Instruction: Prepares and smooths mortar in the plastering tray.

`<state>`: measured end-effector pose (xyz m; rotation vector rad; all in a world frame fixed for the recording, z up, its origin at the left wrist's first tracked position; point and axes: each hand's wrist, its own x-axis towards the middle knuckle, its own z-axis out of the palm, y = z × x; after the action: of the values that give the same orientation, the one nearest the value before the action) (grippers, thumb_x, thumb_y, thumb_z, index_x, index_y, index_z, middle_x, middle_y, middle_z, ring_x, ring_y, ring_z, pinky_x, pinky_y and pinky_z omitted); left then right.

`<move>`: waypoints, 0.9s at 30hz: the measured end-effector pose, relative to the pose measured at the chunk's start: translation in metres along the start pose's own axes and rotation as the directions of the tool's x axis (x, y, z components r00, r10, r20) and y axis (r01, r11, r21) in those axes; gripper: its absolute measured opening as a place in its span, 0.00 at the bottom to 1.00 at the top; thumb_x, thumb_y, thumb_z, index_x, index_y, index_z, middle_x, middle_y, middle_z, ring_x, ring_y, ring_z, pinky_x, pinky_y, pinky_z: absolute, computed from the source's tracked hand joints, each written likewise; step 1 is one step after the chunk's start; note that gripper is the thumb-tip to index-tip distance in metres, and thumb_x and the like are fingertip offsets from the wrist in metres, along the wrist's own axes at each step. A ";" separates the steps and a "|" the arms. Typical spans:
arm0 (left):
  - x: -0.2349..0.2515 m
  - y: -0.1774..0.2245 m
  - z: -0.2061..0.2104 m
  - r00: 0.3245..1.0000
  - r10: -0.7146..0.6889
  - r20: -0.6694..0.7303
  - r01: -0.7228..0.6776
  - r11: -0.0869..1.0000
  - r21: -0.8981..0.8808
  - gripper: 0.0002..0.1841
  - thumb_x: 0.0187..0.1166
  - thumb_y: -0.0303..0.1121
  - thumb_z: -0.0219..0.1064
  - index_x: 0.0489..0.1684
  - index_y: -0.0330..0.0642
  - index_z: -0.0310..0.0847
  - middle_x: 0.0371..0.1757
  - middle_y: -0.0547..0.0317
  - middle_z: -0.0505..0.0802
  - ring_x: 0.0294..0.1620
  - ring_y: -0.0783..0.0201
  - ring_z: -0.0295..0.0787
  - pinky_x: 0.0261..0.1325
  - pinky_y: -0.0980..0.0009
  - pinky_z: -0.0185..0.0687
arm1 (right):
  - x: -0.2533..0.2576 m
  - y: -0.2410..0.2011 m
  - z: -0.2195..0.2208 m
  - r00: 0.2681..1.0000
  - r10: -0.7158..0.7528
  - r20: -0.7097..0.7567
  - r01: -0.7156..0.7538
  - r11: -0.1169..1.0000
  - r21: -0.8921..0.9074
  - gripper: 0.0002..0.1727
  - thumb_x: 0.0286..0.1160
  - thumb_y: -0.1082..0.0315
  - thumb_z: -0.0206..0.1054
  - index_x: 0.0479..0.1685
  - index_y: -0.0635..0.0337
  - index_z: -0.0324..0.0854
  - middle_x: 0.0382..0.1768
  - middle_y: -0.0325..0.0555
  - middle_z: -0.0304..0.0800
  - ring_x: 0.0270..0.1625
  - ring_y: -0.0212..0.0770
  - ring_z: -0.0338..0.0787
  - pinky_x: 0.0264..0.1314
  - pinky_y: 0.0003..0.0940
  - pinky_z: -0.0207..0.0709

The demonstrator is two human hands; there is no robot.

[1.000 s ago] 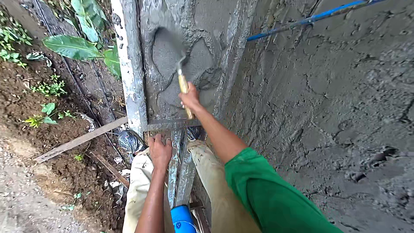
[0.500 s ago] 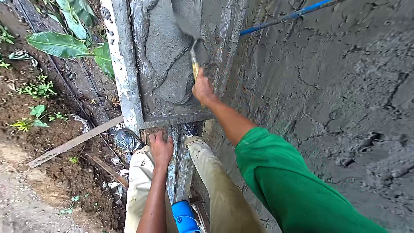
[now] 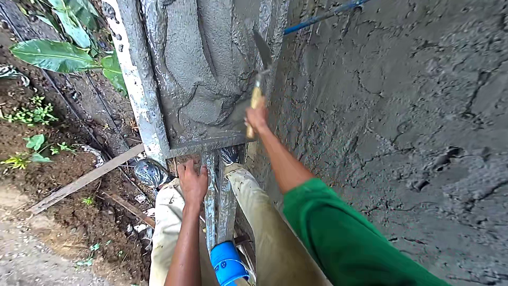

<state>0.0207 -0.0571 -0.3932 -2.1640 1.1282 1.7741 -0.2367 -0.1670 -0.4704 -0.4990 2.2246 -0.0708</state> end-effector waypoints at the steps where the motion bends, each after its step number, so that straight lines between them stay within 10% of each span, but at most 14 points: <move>1: -0.001 -0.001 0.000 1.000 0.008 -0.002 -0.008 1.000 -0.002 0.18 0.84 0.38 0.65 0.65 0.36 0.82 0.69 0.35 0.80 0.57 0.44 0.87 0.64 0.47 0.82 | 0.001 -0.017 0.029 1.000 0.010 0.021 -0.012 0.993 0.115 0.45 0.76 0.68 0.65 0.92 0.55 0.42 0.45 0.61 0.87 0.33 0.52 0.92 0.34 0.48 0.90; 6: 0.001 -0.008 -0.003 1.000 0.019 -0.013 -0.018 1.000 0.018 0.19 0.83 0.38 0.65 0.66 0.37 0.83 0.69 0.35 0.80 0.59 0.44 0.86 0.65 0.47 0.81 | -0.063 -0.037 0.103 0.992 0.018 0.126 -0.014 0.999 -0.034 0.43 0.73 0.69 0.68 0.88 0.58 0.48 0.42 0.63 0.89 0.34 0.56 0.94 0.36 0.54 0.90; 11: 0.005 -0.006 -0.009 1.000 -0.005 -0.024 0.005 1.000 0.013 0.18 0.84 0.37 0.64 0.66 0.36 0.83 0.69 0.33 0.80 0.60 0.43 0.86 0.65 0.46 0.80 | -0.138 0.032 0.025 0.966 -0.065 0.252 0.154 0.924 -0.351 0.40 0.74 0.67 0.70 0.87 0.54 0.56 0.43 0.66 0.89 0.43 0.65 0.92 0.44 0.63 0.84; 16: 0.006 -0.009 -0.009 1.000 0.002 -0.026 -0.002 1.000 0.012 0.18 0.83 0.36 0.65 0.65 0.37 0.83 0.69 0.34 0.80 0.60 0.41 0.85 0.65 0.43 0.80 | -0.122 0.055 -0.013 0.835 0.151 0.530 0.034 0.946 -0.323 0.36 0.80 0.67 0.68 0.89 0.48 0.60 0.44 0.59 0.89 0.30 0.47 0.90 0.35 0.45 0.87; 27: 0.006 -0.007 -0.010 0.999 0.014 -0.038 -0.013 1.000 0.024 0.18 0.83 0.37 0.66 0.65 0.36 0.82 0.68 0.33 0.80 0.60 0.41 0.85 0.65 0.44 0.80 | -0.002 -0.069 -0.165 0.992 -0.078 0.096 0.103 0.950 -0.296 0.34 0.75 0.71 0.66 0.84 0.48 0.62 0.46 0.51 0.86 0.29 0.42 0.88 0.30 0.40 0.86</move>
<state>0.0327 -0.0601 -0.3979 -2.1906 1.1691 1.7226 -0.3366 -0.2487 -0.3464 -0.7563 2.1395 0.2413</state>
